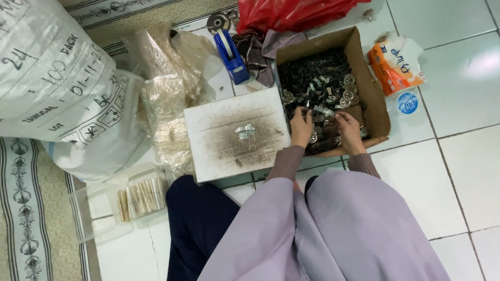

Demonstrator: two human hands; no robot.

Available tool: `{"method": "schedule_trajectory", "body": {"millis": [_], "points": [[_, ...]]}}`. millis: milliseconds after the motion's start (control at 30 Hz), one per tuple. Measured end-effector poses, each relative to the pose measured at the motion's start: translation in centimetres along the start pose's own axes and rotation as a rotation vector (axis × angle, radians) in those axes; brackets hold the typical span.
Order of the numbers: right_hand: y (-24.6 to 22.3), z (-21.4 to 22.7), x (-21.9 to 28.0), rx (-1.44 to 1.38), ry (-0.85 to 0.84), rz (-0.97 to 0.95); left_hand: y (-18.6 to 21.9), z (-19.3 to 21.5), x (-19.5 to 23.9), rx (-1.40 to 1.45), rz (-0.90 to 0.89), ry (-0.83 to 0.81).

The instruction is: The person sits on the floor and sorts small metal hardware pieces from a cardboard box onto a white surface. They pick up individual pieces, place them on the surface, and then gather them into a small plastic bag.

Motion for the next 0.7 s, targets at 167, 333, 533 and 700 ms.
{"method": "schedule_trajectory", "body": {"millis": [167,333,533,700], "points": [[-3.5,-1.6,2.0,0.046,0.071,0.0,0.7,0.2,0.3,-0.007,0.001,-0.028],[-0.3,-0.1,0.0,0.71,0.109,0.226,-0.5,-0.4,0.0,-0.065,-0.051,-0.118],[4.2,-0.1,-3.1,1.318,-0.058,0.062,-9.8,-4.5,-3.6,-0.405,0.059,-0.272],[9.2,1.6,-5.3,1.455,-0.155,-0.264,-12.7,-6.4,-3.9,-0.835,0.079,-0.386]]}}
Point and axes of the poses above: each hand's wrist, its own x-axis away from the middle knuckle, its own z-axis out of the back of the hand, y = z × x, the point moved 3 cm from there along -x, towards the middle knuckle, and after that the axes turned 15 degrees about -y, right-handed, at the moved point
